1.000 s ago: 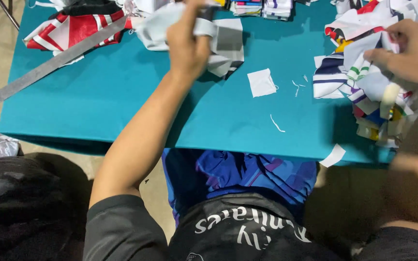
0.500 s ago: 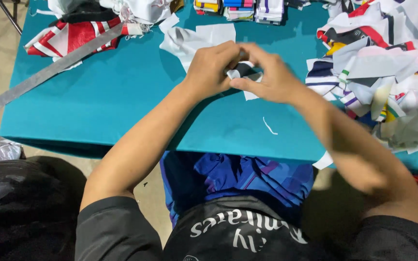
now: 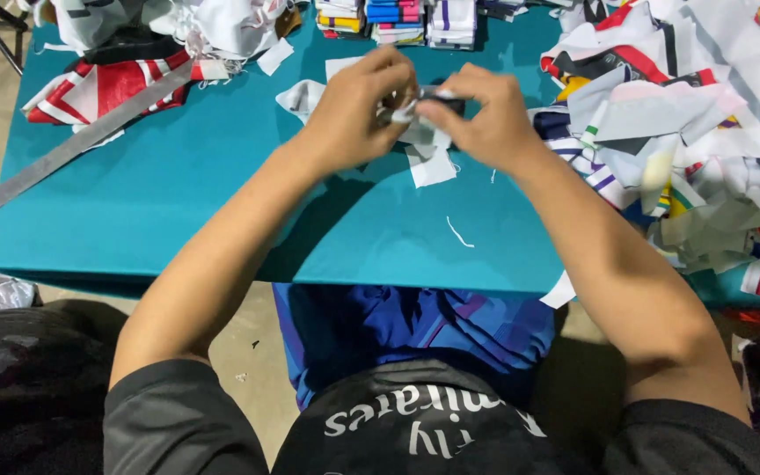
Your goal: Folding and trimming small fabric strips on a work table in a sewing factory environment.
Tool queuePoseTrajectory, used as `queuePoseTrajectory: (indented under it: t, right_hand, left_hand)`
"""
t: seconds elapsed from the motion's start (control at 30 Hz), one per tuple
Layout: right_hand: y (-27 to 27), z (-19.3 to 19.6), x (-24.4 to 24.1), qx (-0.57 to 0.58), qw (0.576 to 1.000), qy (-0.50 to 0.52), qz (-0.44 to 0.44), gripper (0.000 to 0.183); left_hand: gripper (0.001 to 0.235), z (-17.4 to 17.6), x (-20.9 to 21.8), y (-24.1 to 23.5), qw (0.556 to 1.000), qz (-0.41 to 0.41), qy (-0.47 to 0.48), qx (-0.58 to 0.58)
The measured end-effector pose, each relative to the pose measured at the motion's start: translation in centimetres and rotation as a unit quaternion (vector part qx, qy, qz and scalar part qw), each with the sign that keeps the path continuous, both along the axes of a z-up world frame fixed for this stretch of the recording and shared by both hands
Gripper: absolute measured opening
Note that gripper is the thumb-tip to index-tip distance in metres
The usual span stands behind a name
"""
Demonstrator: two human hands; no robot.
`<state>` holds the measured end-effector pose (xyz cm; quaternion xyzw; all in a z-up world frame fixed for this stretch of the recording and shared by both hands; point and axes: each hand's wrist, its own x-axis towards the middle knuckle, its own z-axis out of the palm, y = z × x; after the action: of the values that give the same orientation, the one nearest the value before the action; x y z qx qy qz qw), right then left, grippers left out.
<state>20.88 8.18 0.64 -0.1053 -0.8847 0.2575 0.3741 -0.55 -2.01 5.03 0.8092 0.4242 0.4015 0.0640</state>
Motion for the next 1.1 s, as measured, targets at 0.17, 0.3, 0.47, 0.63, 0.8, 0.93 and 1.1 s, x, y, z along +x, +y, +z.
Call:
queuePoseTrajectory:
  t: [0.17,0.3,0.47,0.63,0.8,0.93,1.1]
  right_hand:
    - [2.4,0.6,1.8,-0.267,0.963,0.029,0.036,0.024]
    - [2.6,2.1,3.2,-0.292,0.955,0.041,0.041,0.023]
    - [2.0,3.5,3.7,-0.465,0.883,0.057,0.024,0.03]
    - [1.3,3.9,3.0,-0.49,0.862,0.086,0.094,0.025]
    - [1.4,3.7,2.8,-0.531,0.825,0.153,0.116,0.025]
    - [1.9,2.9,3.4,-0.537,0.82,0.18,0.082,0.055]
    - [2.0,3.0,3.6,-0.52,0.833,0.186,0.039,0.065]
  left_hand:
    - [0.032,2.9,1.0,1.1,0.999,-0.021,0.01,0.038]
    - [0.034,0.7,1.9,2.0,0.994,-0.003,-0.024,0.108]
    - [0.045,-3.6,1.5,2.4,0.997,0.013,-0.013,0.076]
    - [0.023,-2.2,2.9,1.1,0.998,0.024,-0.05,0.03]
    - [0.042,-2.5,3.0,0.8,0.996,0.023,-0.078,-0.043]
    - [0.043,-2.8,3.2,1.2,0.994,0.078,0.009,-0.07]
    - [0.045,-2.5,2.9,1.2,0.982,0.174,0.057,-0.056]
